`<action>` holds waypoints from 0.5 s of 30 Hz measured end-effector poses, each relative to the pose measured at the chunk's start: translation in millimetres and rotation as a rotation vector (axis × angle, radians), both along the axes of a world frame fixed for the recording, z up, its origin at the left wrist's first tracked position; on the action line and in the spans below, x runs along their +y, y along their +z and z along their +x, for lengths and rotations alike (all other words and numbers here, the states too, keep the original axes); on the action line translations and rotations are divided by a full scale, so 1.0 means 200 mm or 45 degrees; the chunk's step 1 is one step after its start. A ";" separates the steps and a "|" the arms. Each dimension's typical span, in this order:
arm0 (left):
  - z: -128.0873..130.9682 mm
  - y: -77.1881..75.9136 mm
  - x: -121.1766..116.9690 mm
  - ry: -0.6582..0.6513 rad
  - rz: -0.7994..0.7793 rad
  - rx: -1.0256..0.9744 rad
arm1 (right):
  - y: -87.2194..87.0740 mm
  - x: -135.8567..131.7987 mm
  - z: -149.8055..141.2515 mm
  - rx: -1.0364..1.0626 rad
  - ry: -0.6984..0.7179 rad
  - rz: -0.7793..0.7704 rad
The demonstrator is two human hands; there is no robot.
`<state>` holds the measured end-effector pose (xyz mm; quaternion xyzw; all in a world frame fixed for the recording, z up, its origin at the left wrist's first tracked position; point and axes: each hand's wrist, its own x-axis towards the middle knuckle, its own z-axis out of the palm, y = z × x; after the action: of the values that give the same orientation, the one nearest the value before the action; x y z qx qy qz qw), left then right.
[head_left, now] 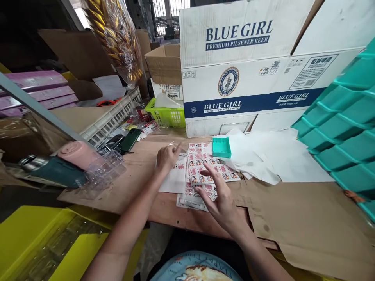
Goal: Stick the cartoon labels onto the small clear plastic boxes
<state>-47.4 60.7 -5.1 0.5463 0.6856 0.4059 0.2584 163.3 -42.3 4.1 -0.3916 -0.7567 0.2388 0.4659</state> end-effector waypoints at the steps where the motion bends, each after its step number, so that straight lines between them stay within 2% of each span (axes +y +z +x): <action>1: 0.01 0.03 0.05 0.010 0.031 0.087 | 0.00 -0.01 0.00 0.008 -0.014 0.000; 3: 0.04 0.06 0.14 0.023 -0.005 0.264 | -0.01 -0.03 0.01 0.017 -0.038 -0.009; 5: 0.06 0.07 0.24 0.014 -0.129 0.328 | -0.02 -0.05 0.03 0.007 -0.054 -0.020; 9: 0.03 0.05 0.34 -0.057 -0.292 0.136 | -0.03 -0.11 0.14 -0.023 -0.095 -0.034; 12: -0.02 0.04 0.26 -0.098 -0.294 -0.107 | -0.02 -0.12 0.21 0.041 -0.127 -0.095; 15: 0.02 0.05 0.03 -0.116 -0.209 -0.375 | -0.04 -0.09 0.21 0.210 -0.131 -0.221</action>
<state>-44.1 67.4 4.7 0.4886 0.6456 0.4120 0.4181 205.6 -60.0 -3.5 -0.4478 -0.6713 0.3102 0.5026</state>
